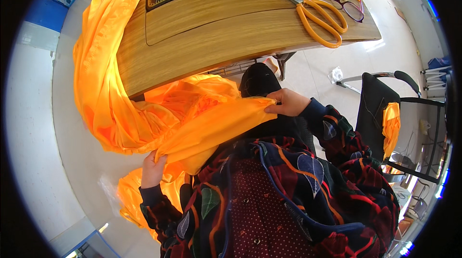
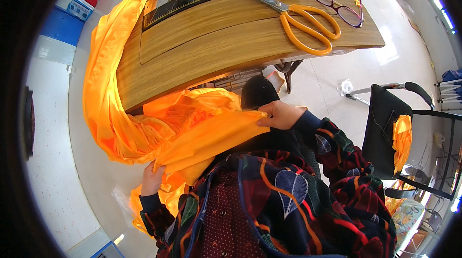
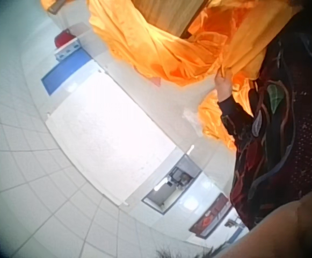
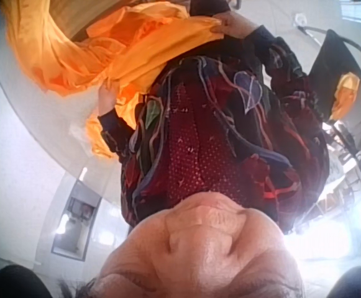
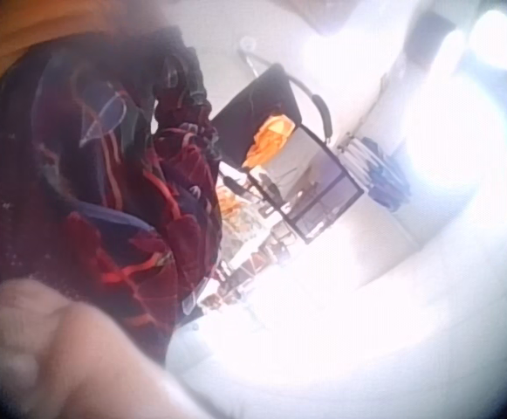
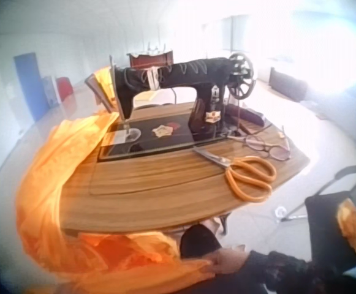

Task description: The person handles a large piece of orange fabric, unfolding and aligning it on a table. They use scissors to cut a strip from the fabric, then continue to fold and arrange the remaining material.

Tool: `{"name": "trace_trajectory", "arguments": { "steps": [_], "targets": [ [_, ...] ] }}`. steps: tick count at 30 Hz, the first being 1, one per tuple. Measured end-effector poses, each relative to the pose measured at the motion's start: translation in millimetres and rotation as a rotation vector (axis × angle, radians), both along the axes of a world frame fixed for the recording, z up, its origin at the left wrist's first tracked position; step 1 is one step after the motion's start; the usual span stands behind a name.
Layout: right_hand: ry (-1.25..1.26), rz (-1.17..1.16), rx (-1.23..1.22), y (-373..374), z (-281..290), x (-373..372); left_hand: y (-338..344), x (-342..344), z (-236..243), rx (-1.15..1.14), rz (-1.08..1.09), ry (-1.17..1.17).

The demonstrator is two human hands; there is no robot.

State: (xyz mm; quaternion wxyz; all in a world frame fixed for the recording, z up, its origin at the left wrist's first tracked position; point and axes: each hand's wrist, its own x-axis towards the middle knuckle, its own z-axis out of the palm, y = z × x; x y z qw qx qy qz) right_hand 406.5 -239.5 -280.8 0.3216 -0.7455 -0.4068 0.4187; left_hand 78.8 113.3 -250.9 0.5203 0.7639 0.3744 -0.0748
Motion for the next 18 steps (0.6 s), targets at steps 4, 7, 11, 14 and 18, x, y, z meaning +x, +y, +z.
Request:
{"name": "trace_trajectory", "arguments": {
  "steps": [4, 7, 11, 14, 18],
  "targets": [
    [0.327, -0.263, 0.18, 1, -8, -12, 2, -9, -23, -0.043, 0.015, -0.019],
    [0.456, -0.385, 0.277, 2, -13, -22, -1, -6, -36, -0.012, 0.002, -0.045],
    [0.435, -0.364, 0.368, 0, -7, -30, -17, 8, -14, 0.592, -0.378, 0.213],
    [0.394, -0.343, 0.417, 0, 5, -34, -42, 25, 33, 0.788, -0.425, 0.114],
    [0.415, -0.328, 0.452, 2, 22, -42, -75, 75, 79, 0.234, -0.374, -0.186]
  ]
}}
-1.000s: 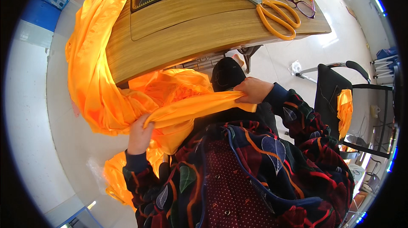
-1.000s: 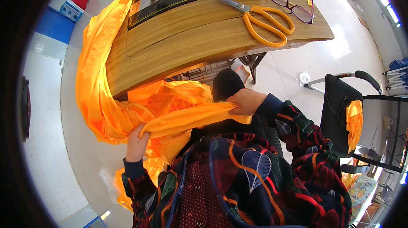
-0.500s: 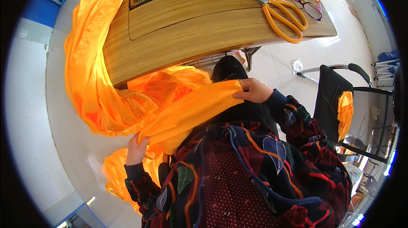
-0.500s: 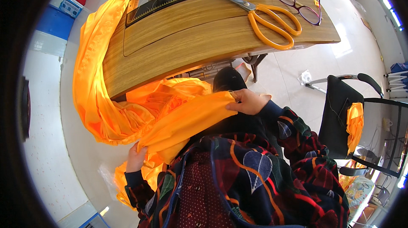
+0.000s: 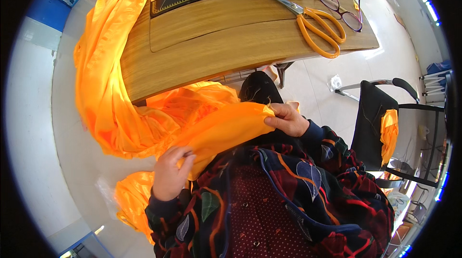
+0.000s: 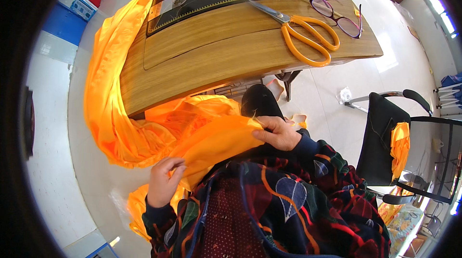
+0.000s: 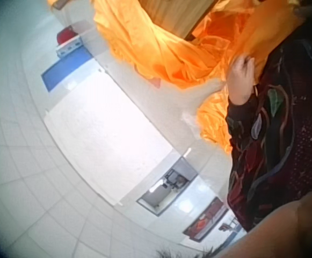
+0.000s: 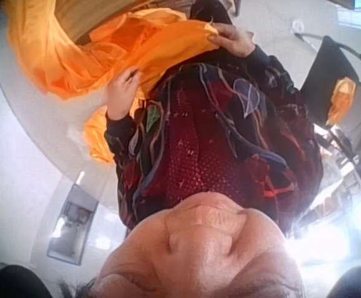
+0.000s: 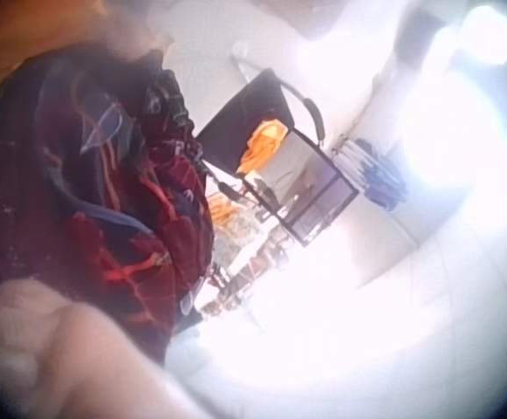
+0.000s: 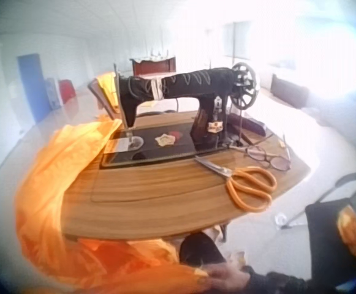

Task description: The person handles a large piece of orange fabric, unfolding and aligning it on a table. They use scissors to cut a strip from the fabric, then continue to fold and arrange the remaining material.

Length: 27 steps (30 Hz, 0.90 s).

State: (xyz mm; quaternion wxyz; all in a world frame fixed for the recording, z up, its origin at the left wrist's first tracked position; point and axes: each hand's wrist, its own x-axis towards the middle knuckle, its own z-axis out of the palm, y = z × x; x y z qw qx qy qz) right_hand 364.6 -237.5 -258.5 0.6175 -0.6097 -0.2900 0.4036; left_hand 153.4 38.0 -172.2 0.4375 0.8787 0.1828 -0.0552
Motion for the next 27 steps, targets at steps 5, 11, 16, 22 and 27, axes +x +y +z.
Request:
{"name": "trace_trajectory", "arguments": {
  "steps": [5, 11, 16, 22, 27],
  "targets": [
    [-0.053, 0.056, 0.068, 4, 14, -9, -41, 66, 1, -0.084, -0.108, -0.339],
    [-0.256, 0.05, 0.11, 7, 25, -13, -65, 103, -11, -0.057, -0.225, -0.547],
    [-0.378, 0.053, 0.154, 10, 27, -13, -68, 112, -23, -0.214, -0.281, -0.556],
    [-0.575, 0.013, 0.179, 12, 26, -12, -72, 109, -34, -0.345, -0.26, -0.542],
    [-0.829, -0.09, 0.099, 12, 28, -13, -72, 105, -30, -0.272, -0.319, -0.607]
  ]
}}
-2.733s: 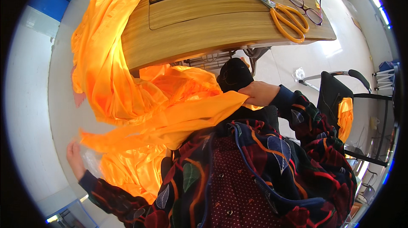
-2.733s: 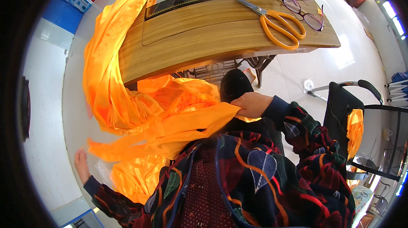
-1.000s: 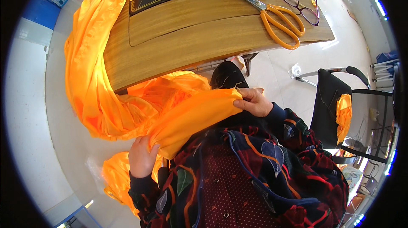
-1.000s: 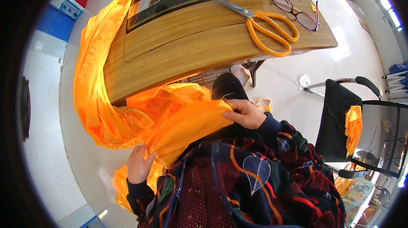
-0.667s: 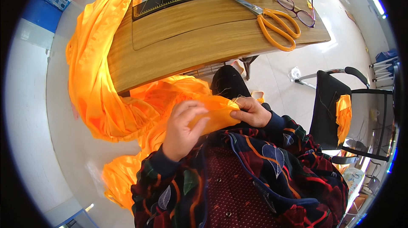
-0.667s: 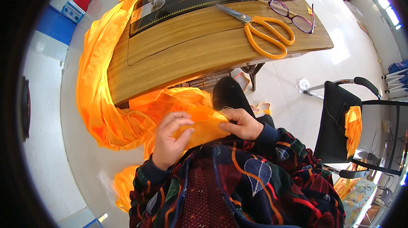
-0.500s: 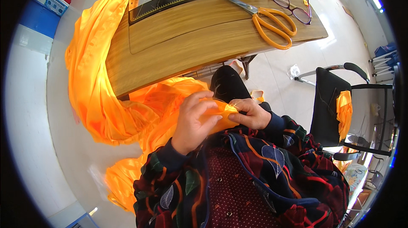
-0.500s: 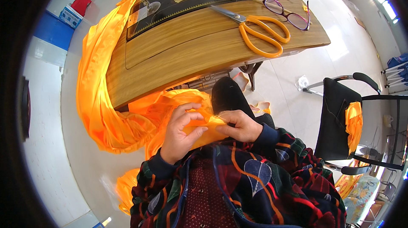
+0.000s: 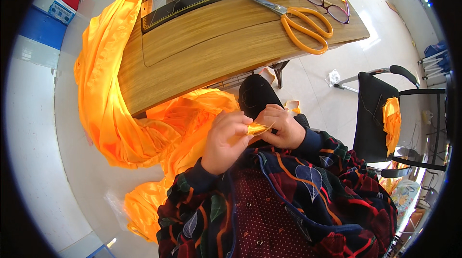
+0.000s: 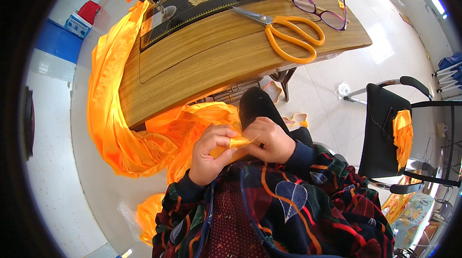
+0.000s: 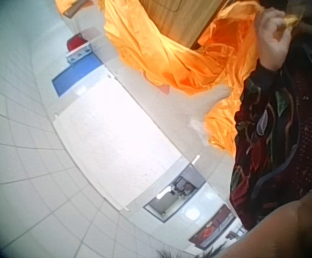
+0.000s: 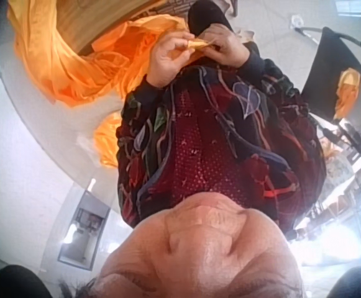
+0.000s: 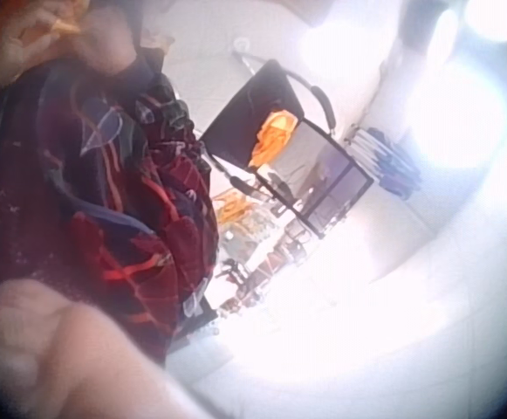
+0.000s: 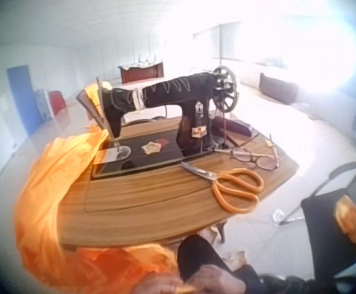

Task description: The person handles a large piece of orange fabric, unfolding and aligning it on a table. They use scissors to cut a strip from the fabric, then continue to fold and arrange the remaining material.

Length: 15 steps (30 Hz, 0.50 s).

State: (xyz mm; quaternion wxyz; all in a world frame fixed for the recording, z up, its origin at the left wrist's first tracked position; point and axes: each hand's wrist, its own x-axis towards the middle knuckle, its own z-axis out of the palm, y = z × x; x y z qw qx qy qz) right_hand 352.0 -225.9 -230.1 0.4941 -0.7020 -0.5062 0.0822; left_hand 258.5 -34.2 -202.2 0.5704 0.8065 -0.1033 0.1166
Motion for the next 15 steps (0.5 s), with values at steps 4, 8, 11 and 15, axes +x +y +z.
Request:
{"name": "trace_trajectory", "arguments": {
  "steps": [4, 8, 11, 15],
  "targets": [
    [-0.126, -0.049, -0.005, 0, 0, 1, -2, -6, 4, 0.134, 0.141, -0.051],
    [-0.205, -0.084, -0.016, -1, 0, -1, 0, -10, 3, 0.187, 0.157, -0.057],
    [-0.233, -0.1, -0.019, -1, -1, -2, 1, -11, 0, 0.185, 0.141, -0.04],
    [-0.284, -0.1, -0.011, -1, -1, -2, 0, -12, -5, 0.183, 0.151, -0.041]
  ]
}}
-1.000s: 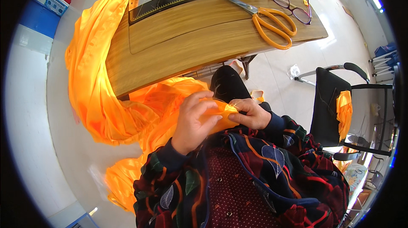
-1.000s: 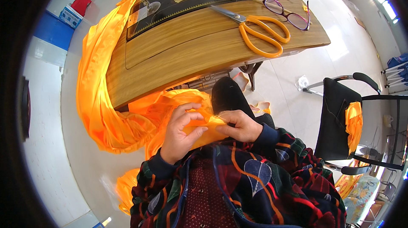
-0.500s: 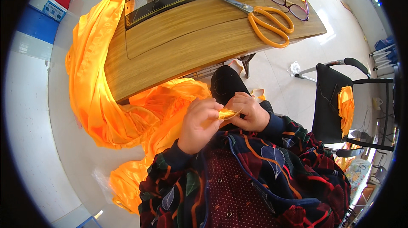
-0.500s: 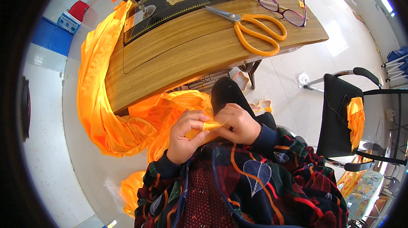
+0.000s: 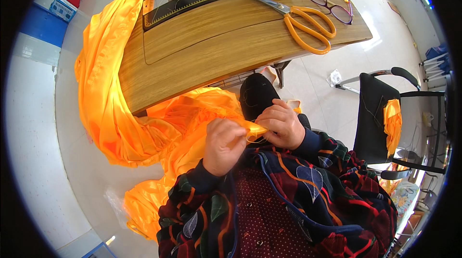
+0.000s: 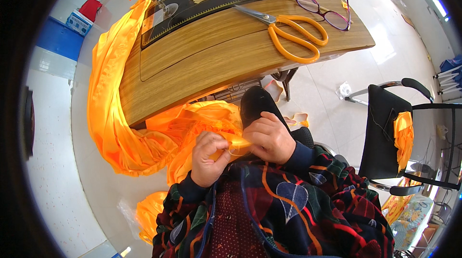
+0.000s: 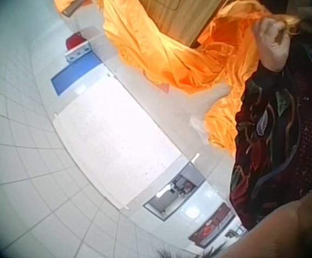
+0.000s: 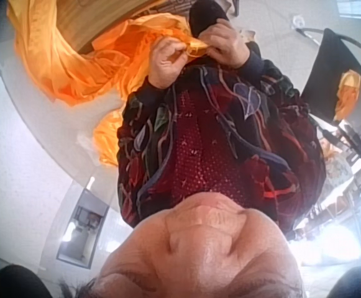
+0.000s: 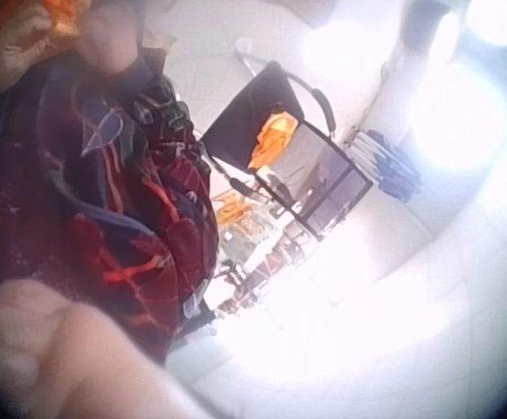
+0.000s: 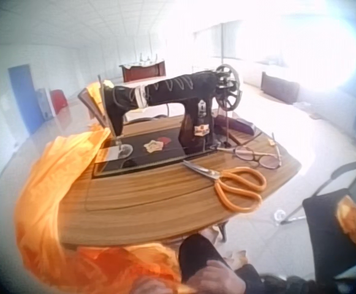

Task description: The person handles a large piece of orange fabric, unfolding and aligning it on a table. They use scissors to cut a strip from the fabric, then continue to fold and arrange the remaining material.

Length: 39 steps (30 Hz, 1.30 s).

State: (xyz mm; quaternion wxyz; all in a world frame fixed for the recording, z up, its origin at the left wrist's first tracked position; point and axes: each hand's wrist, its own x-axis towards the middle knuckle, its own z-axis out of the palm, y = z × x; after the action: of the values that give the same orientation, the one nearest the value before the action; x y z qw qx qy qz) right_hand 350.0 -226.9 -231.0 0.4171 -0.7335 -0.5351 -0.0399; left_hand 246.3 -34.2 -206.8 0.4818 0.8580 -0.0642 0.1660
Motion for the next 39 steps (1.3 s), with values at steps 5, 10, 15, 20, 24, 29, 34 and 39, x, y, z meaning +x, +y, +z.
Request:
{"name": "trace_trajectory", "arguments": {
  "steps": [5, 10, 15, 20, 24, 29, 34, 39],
  "targets": [
    [-0.027, -0.014, 0.023, 1, -2, -1, -3, -2, -3, -0.079, 0.016, 0.047],
    [0.021, -0.023, 0.033, 1, -5, -1, -4, -7, -9, -0.283, -0.014, 0.169],
    [0.421, 0.032, 0.097, 0, -4, 1, -1, -10, -22, -0.63, -0.067, 0.247],
    [0.479, -0.043, 0.123, 5, 3, 1, 7, -12, -28, -0.597, -0.046, 0.214],
    [0.541, -0.022, 0.08, 12, 16, -3, 8, -13, -25, -0.799, 0.011, 0.386],
    [0.498, 0.008, 0.049, 27, 23, -15, 5, -16, -22, -0.872, 0.095, 0.479],
    [0.698, -0.108, -0.04, 41, 8, -27, 0, -14, -27, -0.964, -0.009, 0.447],
    [1.137, -0.185, 0.1, 46, -25, -24, -8, -15, -34, -0.898, -0.241, 0.365]
  ]
}}
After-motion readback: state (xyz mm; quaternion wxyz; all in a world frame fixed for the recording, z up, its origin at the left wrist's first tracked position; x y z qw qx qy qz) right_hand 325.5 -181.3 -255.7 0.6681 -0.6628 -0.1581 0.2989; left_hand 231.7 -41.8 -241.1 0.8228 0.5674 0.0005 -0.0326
